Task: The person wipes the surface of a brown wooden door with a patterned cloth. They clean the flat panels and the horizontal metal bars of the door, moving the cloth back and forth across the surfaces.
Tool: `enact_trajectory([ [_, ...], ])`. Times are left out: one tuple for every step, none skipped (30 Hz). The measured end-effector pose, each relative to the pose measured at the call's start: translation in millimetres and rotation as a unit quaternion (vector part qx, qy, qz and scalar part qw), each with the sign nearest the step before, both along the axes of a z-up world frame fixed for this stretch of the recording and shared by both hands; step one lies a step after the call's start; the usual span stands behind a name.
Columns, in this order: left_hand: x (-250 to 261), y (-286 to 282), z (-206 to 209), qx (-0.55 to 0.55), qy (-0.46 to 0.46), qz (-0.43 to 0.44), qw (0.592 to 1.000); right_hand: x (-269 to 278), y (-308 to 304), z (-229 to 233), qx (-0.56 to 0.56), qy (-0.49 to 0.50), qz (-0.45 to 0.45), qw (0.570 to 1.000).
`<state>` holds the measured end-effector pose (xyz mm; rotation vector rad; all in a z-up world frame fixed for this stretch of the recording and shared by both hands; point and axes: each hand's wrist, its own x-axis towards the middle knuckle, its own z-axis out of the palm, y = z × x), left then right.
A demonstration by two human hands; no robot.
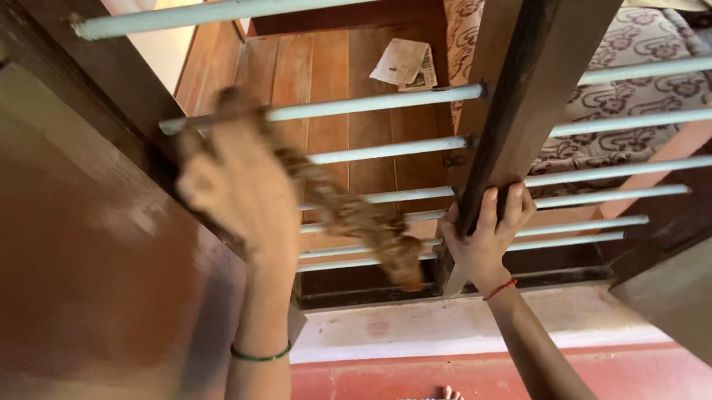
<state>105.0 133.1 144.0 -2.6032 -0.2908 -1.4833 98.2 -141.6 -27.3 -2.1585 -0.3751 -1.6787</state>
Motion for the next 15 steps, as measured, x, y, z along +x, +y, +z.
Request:
enact_trajectory([
  [-8,4,2,-0.008,-0.021,0.043,0.999,-2,3,0,0.003,-0.004,-0.007,1.000],
  [-15,4,3,-0.016,-0.043,0.086,0.995,-5,6,1,0.020,-0.011,-0.005,1.000],
  [-21,1,4,-0.032,-0.032,0.065,0.997,-10,10,1,0.036,-0.019,-0.003,0.999],
  [-27,-1,3,-0.046,-0.020,0.045,0.998,-16,18,0,0.054,-0.026,0.000,0.998],
  [-33,-3,2,-0.060,-0.007,0.026,0.998,-21,27,0,0.061,-0.052,0.010,0.997],
  [-36,-4,1,-0.069,-0.015,0.003,0.998,-22,38,2,0.066,-0.081,0.020,0.994],
  [-39,-4,-1,-0.077,-0.023,-0.020,0.997,-22,49,4,0.072,-0.110,0.030,0.991],
  [-40,-3,-4,-0.087,-0.027,-0.042,0.995,-26,58,5,0.054,-0.091,0.042,0.994],
  [-40,1,-7,-0.090,-0.029,-0.057,0.994,-31,69,5,0.036,-0.072,0.054,0.995],
  [-39,5,-10,-0.093,-0.031,-0.068,0.993,-36,81,6,0.017,-0.052,0.069,0.996],
  [-39,10,-14,-0.096,-0.032,-0.080,0.992,-40,92,8,0.004,-0.046,0.079,0.996],
  [-42,13,-17,-0.124,-0.024,-0.112,0.986,-44,103,9,-0.008,-0.041,0.089,0.995],
  [-43,15,-20,-0.151,-0.016,-0.145,0.978,-49,112,11,-0.021,-0.036,0.099,0.994],
  [-42,14,-20,-0.177,-0.009,-0.180,0.968,-56,118,13,-0.030,-0.004,0.107,0.994],
  [-43,11,-21,-0.184,0.000,-0.210,0.960,-64,123,14,-0.038,0.027,0.114,0.992],
])
